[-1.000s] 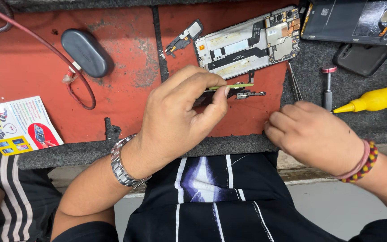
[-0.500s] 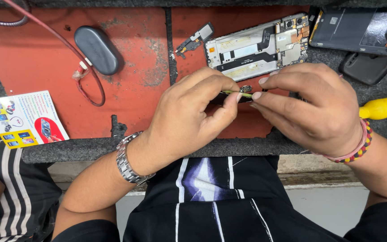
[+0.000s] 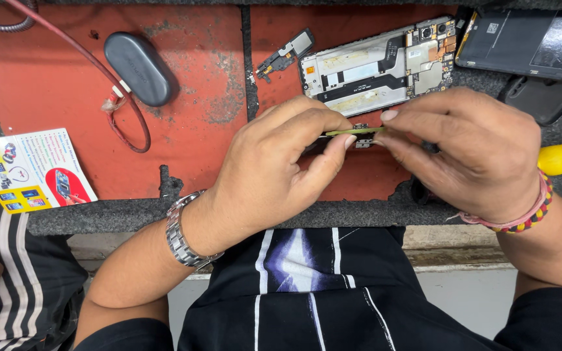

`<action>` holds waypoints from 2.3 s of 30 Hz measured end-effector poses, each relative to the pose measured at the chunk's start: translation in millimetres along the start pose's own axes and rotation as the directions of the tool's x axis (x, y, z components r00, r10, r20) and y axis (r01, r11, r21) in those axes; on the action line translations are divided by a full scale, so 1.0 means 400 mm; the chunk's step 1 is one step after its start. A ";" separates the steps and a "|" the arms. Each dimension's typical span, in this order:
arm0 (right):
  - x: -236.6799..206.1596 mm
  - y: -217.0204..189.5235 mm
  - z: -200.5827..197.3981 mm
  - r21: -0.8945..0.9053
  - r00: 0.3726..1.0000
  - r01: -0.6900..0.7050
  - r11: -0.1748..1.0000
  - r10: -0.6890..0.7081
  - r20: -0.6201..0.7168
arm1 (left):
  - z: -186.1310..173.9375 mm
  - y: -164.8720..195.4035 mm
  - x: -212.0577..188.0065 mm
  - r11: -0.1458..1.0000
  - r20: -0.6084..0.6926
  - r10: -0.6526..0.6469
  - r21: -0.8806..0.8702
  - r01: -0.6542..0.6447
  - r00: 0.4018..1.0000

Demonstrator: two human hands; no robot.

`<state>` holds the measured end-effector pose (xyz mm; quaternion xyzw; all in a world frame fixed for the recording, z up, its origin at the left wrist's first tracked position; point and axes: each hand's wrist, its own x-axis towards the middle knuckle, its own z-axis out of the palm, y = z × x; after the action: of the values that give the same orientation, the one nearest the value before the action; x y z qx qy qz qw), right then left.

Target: The person uses a soldering iron to desolder the connector on a phone battery, then works the old battery free from the disassembled phone body by hand. They peel a small flex cable component from the battery and press and bend the battery's edge while holding it over the repair bench.

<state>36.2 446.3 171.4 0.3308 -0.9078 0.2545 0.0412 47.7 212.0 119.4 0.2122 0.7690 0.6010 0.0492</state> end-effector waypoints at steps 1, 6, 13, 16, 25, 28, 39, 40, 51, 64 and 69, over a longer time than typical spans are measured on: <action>-0.001 0.001 -0.001 0.018 1.000 -0.013 1.000 0.013 -0.008 | 0.000 -0.001 0.002 1.000 0.001 -0.004 -0.005 0.004 1.000; 0.001 -0.003 -0.009 -0.083 0.999 0.033 0.996 -0.030 0.043 | 0.009 0.001 0.000 0.999 -0.005 -0.037 -0.035 0.037 0.999; 0.020 -0.017 -0.006 -0.195 0.991 0.136 0.971 -0.132 0.034 | 0.027 -0.001 -0.006 0.975 0.022 -0.157 -0.157 0.159 0.987; 0.023 -0.023 -0.002 -0.270 0.987 0.161 0.949 -0.158 0.032 | 0.031 0.000 -0.009 0.976 0.010 -0.131 -0.173 0.130 0.991; 0.027 -0.029 -0.002 -0.313 0.972 0.235 0.920 -0.230 0.054 | 0.037 0.002 -0.017 0.974 0.012 -0.091 -0.206 0.091 0.996; 0.028 -0.032 0.000 -0.358 0.966 0.257 0.898 -0.253 0.058 | 0.042 -0.001 -0.020 0.980 -0.013 -0.054 -0.194 0.050 0.998; 0.042 -0.036 -0.020 -0.299 0.957 0.291 0.909 -0.269 0.112 | 0.037 0.001 -0.020 0.982 0.038 -0.076 -0.173 0.081 0.996; 0.043 -0.038 -0.021 -0.293 0.958 0.287 0.912 -0.264 0.115 | 0.038 0.001 -0.021 0.982 0.043 -0.082 -0.170 0.088 0.996; 0.035 -0.035 -0.015 -0.356 0.947 0.319 0.878 -0.287 0.142 | 0.033 -0.005 -0.020 0.996 0.031 0.018 -0.091 -0.015 0.999; 0.026 -0.033 -0.005 -0.352 0.954 0.299 0.887 -0.276 0.115 | 0.022 0.007 -0.018 0.996 -0.001 0.027 -0.084 -0.027 1.000; 0.028 -0.042 -0.001 -0.353 0.955 0.295 0.888 -0.277 0.102 | 0.024 0.010 -0.018 0.997 -0.004 0.017 -0.073 -0.017 1.000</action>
<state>37.7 429.1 181.7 0.4535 -0.8812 0.0647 0.1170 58.5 218.5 119.3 0.2157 0.7447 0.6295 0.0504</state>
